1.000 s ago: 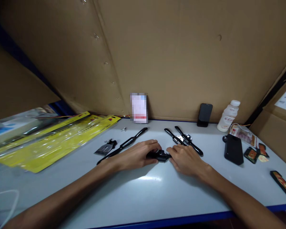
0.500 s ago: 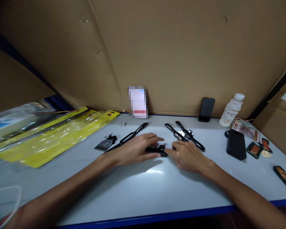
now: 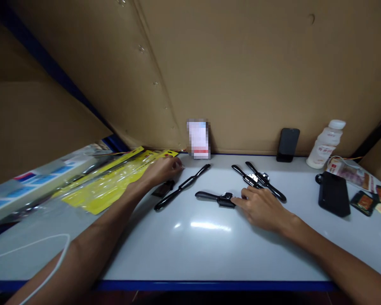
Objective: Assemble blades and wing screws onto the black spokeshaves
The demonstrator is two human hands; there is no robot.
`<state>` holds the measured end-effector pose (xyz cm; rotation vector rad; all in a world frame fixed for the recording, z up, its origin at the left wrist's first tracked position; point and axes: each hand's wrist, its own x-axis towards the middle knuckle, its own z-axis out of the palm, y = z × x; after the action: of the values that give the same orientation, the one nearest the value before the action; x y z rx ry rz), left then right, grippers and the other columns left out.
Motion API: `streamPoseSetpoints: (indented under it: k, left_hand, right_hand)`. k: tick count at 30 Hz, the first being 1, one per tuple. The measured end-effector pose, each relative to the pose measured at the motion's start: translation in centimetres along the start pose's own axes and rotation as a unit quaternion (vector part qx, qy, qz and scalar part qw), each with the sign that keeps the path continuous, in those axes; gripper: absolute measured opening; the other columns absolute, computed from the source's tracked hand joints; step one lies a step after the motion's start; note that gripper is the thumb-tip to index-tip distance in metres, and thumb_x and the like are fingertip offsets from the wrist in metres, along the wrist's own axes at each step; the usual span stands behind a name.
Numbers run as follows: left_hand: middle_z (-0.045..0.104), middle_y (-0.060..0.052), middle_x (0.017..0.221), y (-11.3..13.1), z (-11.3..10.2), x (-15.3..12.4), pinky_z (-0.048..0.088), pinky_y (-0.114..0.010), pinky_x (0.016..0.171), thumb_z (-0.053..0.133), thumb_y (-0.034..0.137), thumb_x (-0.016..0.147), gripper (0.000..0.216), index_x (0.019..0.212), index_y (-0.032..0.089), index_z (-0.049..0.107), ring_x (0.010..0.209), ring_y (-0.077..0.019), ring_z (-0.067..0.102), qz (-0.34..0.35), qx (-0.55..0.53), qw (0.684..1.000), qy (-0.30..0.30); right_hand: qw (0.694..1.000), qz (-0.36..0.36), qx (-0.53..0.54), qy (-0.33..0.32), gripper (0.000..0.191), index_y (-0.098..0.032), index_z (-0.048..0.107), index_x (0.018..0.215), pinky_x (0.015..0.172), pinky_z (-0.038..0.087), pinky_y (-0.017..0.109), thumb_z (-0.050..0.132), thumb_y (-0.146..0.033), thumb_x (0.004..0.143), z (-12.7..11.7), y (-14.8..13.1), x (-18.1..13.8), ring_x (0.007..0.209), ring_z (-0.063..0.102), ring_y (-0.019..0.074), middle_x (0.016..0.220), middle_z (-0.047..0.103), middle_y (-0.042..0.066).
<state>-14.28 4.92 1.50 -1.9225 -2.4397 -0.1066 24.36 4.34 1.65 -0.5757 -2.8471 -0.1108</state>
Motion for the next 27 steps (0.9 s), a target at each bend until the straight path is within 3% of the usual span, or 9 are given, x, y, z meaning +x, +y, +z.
streamPoseSetpoints:
  k: [5, 9, 13, 16, 18, 20, 23, 27]
  left_hand:
    - [0.071, -0.013, 0.107, 0.1, 0.7, 0.3, 0.045, -0.03, 0.068, 0.047, 0.034, 0.093, 0.027, 0.105, 0.019, 0.066, 0.092, -0.0279, 0.067, 0.025, 0.051, 0.998, -0.001]
    - [0.07, -0.019, 0.103, 0.7, 0.7, 0.0, 0.047, -0.033, 0.07, 0.041, 0.023, 0.092, 0.028, 0.103, 0.013, 0.065, 0.092, -0.0304, 0.068, 0.06, 0.089, 0.994, 0.007]
    - [0.07, -0.021, 0.097, 1.1, 0.0, -0.6, 0.046, -0.034, 0.071, 0.043, 0.013, 0.087, 0.023, 0.096, 0.009, 0.064, 0.091, -0.0312, 0.068, 0.079, 0.085, 0.993, 0.008]
    - [0.07, -0.019, 0.094, 1.8, -1.2, -1.2, 0.043, -0.033, 0.066, 0.041, 0.016, 0.091, 0.021, 0.097, 0.011, 0.061, 0.085, -0.0291, 0.068, 0.077, 0.06, 0.995, 0.018]
    - [0.069, -0.015, 0.092, 3.2, -2.1, -2.0, 0.041, -0.031, 0.063, 0.038, 0.021, 0.096, 0.022, 0.096, 0.014, 0.058, 0.08, -0.0259, 0.066, 0.094, 0.031, 0.995, 0.034]
    - [0.067, -0.011, 0.088, 5.5, -3.0, -3.3, 0.04, -0.031, 0.064, 0.035, 0.023, 0.098, 0.022, 0.092, 0.017, 0.055, 0.079, -0.0238, 0.063, 0.171, -0.026, 0.983, 0.054]
    - [0.065, -0.008, 0.088, 9.3, -3.6, -5.8, 0.04, -0.03, 0.065, 0.031, 0.025, 0.101, 0.024, 0.091, 0.018, 0.052, 0.074, -0.0202, 0.059, 0.286, -0.1, 0.953, 0.034]
    - [0.062, -0.007, 0.084, 12.7, -3.3, -8.2, 0.039, -0.031, 0.065, 0.031, 0.021, 0.102, 0.026, 0.085, 0.018, 0.05, 0.07, -0.0181, 0.055, 0.355, -0.089, 0.931, -0.001]
  right_hand:
    - [1.0, 0.007, -0.007, -0.02, 0.04, -0.022, 0.068, 0.12, 0.056, 0.026, 0.03, 0.046, -0.008, 0.089, -0.4, -0.3, 0.2, 0.079, 0.057, 0.0173, 0.091, 0.066, 0.007]
    - [1.0, 0.014, -0.005, -0.024, 0.039, -0.023, 0.068, 0.12, 0.055, 0.024, 0.03, 0.048, -0.01, 0.089, -0.4, -0.3, 0.2, 0.08, 0.056, 0.0174, 0.093, 0.066, 0.006]
    - [1.0, 0.011, 0.001, -0.02, 0.039, -0.024, 0.068, 0.121, 0.056, 0.022, 0.03, 0.047, -0.011, 0.091, -0.2, -0.1, 0.2, 0.08, 0.057, 0.0173, 0.092, 0.066, 0.006]
    - [1.0, 0.007, 0.002, -0.01, 0.04, -0.024, 0.068, 0.123, 0.056, 0.021, 0.03, 0.047, -0.011, 0.091, 0.0, 0.0, 0.1, 0.079, 0.056, 0.0172, 0.091, 0.066, 0.006]
    - [1.0, 0.008, 0.003, -0.006, 0.04, -0.024, 0.068, 0.122, 0.055, 0.021, 0.03, 0.047, -0.011, 0.091, 0.1, 0.0, 0.1, 0.079, 0.056, 0.0169, 0.091, 0.066, 0.006]
    - [1.0, 0.009, 0.006, -0.003, 0.04, -0.025, 0.069, 0.121, 0.056, 0.021, 0.031, 0.047, -0.011, 0.091, 0.1, 0.0, 0.1, 0.077, 0.055, 0.0164, 0.091, 0.066, 0.006]
    - [1.0, 0.008, 0.009, -0.003, 0.039, -0.025, 0.07, 0.119, 0.057, 0.023, 0.031, 0.047, -0.012, 0.091, 0.1, -0.1, 0.2, 0.075, 0.054, 0.0159, 0.09, 0.066, 0.006]
    - [1.0, 0.005, -0.002, -0.013, 0.034, -0.023, 0.071, 0.115, 0.058, 0.025, 0.031, 0.047, -0.014, 0.092, 0.0, -0.2, 0.3, 0.076, 0.054, 0.0167, 0.09, 0.066, 0.007]
